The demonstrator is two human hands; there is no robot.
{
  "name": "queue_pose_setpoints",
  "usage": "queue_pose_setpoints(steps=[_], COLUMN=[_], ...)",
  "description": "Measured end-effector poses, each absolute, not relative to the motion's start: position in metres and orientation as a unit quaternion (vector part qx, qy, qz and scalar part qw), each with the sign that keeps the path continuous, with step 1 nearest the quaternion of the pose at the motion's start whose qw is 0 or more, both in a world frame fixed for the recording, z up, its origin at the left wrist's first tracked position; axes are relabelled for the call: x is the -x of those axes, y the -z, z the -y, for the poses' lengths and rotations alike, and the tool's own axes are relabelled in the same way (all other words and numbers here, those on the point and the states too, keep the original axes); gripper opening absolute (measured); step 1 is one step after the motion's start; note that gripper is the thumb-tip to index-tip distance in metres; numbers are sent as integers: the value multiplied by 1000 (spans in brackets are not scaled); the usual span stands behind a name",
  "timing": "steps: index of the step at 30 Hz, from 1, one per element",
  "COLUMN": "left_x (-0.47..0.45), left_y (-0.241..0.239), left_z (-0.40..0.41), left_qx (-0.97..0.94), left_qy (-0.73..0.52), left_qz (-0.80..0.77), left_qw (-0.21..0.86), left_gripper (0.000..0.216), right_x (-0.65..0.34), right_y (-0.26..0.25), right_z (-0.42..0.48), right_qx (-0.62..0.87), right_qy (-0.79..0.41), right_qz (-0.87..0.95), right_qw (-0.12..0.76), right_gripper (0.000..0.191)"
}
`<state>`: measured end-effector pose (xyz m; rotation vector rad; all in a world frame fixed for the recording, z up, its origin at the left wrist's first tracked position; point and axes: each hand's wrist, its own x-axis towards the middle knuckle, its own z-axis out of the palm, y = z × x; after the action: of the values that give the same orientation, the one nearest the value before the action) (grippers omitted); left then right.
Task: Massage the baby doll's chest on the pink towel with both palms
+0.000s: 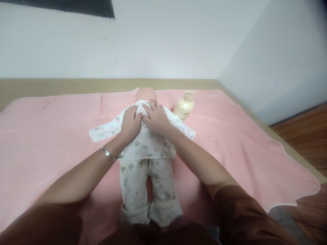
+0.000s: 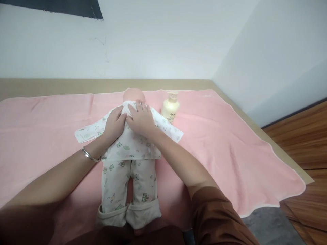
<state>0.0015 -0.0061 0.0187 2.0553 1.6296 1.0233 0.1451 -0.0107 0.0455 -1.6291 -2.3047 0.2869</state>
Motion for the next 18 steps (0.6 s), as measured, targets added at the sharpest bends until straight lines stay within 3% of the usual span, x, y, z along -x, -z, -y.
queue_pose_setpoints(steps=[7, 12, 18], left_x=[0, 1, 1], left_y=[-12, -7, -2], left_z=[7, 8, 6], left_qx=[-692, -675, -677], left_qy=[-375, -418, -473], left_qz=[-590, -577, -532], left_qw=[182, 189, 183], left_gripper=[50, 50, 45], right_x=[-178, -156, -129], right_y=[-71, -73, -31], right_z=[3, 25, 28], right_qx=[612, 568, 520], right_qy=[-144, -50, -67], right_qz=[746, 763, 816], right_qw=[219, 304, 242], right_gripper=[54, 55, 46])
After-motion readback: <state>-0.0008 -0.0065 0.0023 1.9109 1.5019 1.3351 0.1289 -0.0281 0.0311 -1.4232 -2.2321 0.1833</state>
